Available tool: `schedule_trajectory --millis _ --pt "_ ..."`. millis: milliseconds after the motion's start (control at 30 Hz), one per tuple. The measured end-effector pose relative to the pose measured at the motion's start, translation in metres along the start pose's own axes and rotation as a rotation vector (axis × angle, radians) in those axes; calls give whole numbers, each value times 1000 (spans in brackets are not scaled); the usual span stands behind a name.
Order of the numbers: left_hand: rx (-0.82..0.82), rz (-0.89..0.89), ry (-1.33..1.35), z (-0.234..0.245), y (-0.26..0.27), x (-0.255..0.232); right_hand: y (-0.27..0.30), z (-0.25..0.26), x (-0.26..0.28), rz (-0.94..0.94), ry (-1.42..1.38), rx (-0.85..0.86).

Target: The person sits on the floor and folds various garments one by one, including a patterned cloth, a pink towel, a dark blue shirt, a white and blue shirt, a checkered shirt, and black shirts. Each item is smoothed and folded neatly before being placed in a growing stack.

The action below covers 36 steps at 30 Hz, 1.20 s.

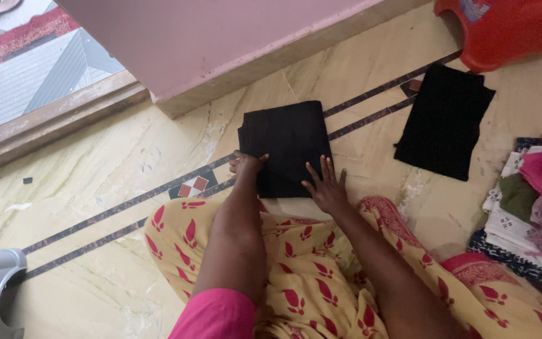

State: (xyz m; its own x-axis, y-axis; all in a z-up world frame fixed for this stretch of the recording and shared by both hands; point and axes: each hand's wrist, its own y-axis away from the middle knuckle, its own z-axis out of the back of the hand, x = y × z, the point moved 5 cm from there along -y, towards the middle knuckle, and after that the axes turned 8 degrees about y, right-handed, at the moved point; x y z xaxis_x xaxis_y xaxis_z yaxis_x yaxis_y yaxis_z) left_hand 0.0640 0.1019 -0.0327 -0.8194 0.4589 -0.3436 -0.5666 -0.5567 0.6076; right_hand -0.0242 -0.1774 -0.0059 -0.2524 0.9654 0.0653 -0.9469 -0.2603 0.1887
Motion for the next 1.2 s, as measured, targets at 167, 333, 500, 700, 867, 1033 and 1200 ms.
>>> schedule_trajectory --millis 167,333,500,700,867,1033,1200 --pt "134 -218 -63 -10 -8 -17 -1 1 -30 -233 -219 -191" --pt "223 -662 -25 -9 11 -37 -18 -18 -63 -559 -711 -76" --pt "602 -219 718 -6 39 -25 -32 -34 -77 -602 -1267 548" --pt "612 -175 583 20 40 -51 -63 12 -100 -473 -1363 461" --pt "822 -189 773 25 43 -78 -65 103 -126 -186 -1838 359" --pt "1212 -319 976 27 82 -117 -18 216 -181 -264 -2161 -155" --pt "863 -354 898 43 91 -127 68 313 -271 -298 -1892 -953"
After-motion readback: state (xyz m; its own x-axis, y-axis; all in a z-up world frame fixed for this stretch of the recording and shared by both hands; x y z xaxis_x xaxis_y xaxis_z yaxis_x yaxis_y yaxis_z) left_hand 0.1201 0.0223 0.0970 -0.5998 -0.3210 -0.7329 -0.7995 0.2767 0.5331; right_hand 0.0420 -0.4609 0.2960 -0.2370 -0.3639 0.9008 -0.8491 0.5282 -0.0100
